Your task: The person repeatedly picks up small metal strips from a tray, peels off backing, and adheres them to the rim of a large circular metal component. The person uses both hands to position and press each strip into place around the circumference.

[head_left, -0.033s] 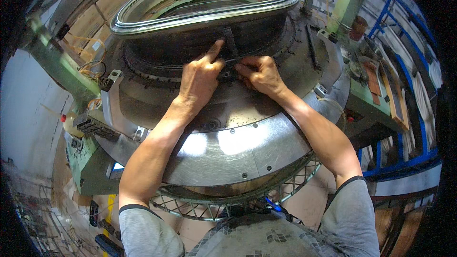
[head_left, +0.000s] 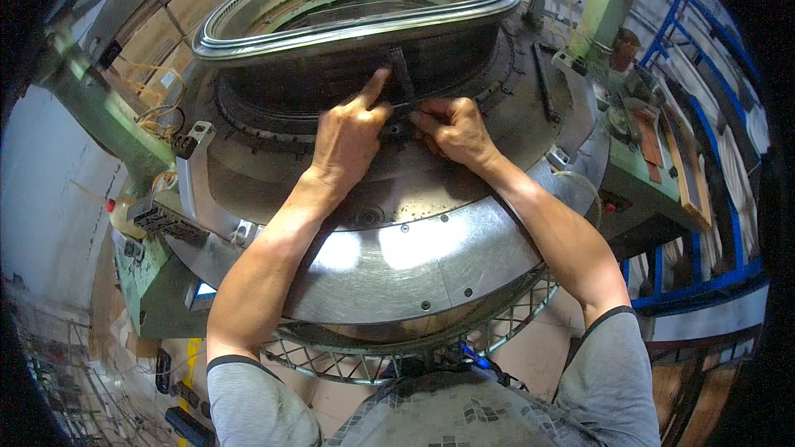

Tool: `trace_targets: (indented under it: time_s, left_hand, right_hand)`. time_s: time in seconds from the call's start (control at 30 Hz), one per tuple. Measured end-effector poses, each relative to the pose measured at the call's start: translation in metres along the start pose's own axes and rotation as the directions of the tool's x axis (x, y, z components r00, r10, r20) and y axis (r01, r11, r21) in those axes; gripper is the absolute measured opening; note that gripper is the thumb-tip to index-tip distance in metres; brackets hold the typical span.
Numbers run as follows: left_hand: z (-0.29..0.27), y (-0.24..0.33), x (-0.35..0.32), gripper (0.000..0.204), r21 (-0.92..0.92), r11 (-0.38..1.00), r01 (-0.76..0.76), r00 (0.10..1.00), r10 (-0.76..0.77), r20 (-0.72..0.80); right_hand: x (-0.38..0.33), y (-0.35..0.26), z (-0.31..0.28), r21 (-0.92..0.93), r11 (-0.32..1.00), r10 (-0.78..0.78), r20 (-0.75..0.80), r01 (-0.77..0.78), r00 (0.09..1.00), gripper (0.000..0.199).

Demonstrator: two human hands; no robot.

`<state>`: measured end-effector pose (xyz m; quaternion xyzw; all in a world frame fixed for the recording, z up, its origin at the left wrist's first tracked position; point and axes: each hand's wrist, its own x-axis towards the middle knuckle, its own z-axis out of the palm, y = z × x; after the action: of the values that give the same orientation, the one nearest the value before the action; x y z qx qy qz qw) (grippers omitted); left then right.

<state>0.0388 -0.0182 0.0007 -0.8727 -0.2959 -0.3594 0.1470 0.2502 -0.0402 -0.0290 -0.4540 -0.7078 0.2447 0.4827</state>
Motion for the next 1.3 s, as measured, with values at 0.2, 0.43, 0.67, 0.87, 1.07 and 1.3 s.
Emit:
trace_targets:
  time_s: [0.2, 0.43, 0.67, 0.87, 1.07, 1.3]
  left_hand:
    - [0.0005, 0.0017, 0.0007, 0.019, -0.031, 0.999, 0.020, 1.000, -0.020, -0.020]
    - [0.0026, -0.0010, -0.0003, 0.014, 0.006, 1.000, 0.018, 1.000, -0.018, 0.016]
    - [0.0036, -0.0018, 0.0002, 0.016, -0.002, 1.000, 0.022, 1.000, -0.022, 0.019]
    - [0.0012, 0.0014, 0.0019, 0.019, -0.017, 0.999, 0.041, 0.999, -0.040, 0.017]
    - [0.0008, 0.0012, 0.0021, 0.017, -0.023, 0.999, 0.031, 0.999, -0.031, 0.008]
    - [-0.0002, 0.0021, 0.0023, 0.019, -0.040, 0.998, 0.046, 0.999, -0.045, 0.025]
  right_hand:
    - [0.0013, 0.0017, 0.0010, -0.007, 1.000, -0.018, -0.012, 0.018, 1.000, 0.018]
    - [0.0005, 0.0021, 0.0008, 0.022, 1.000, -0.005, -0.006, 0.005, 1.000, 0.018]
    - [0.0010, 0.0012, 0.0020, -0.015, 0.999, -0.039, -0.031, 0.039, 0.999, 0.018]
    - [0.0013, -0.0001, 0.0015, -0.012, 0.999, -0.043, -0.025, 0.042, 0.999, 0.019]
    - [0.0004, -0.0014, 0.0012, -0.025, 0.999, -0.041, -0.032, 0.040, 0.999, 0.021]
    - [0.0022, -0.0002, -0.0016, -0.119, 0.992, 0.043, -0.018, -0.045, 0.999, 0.021]
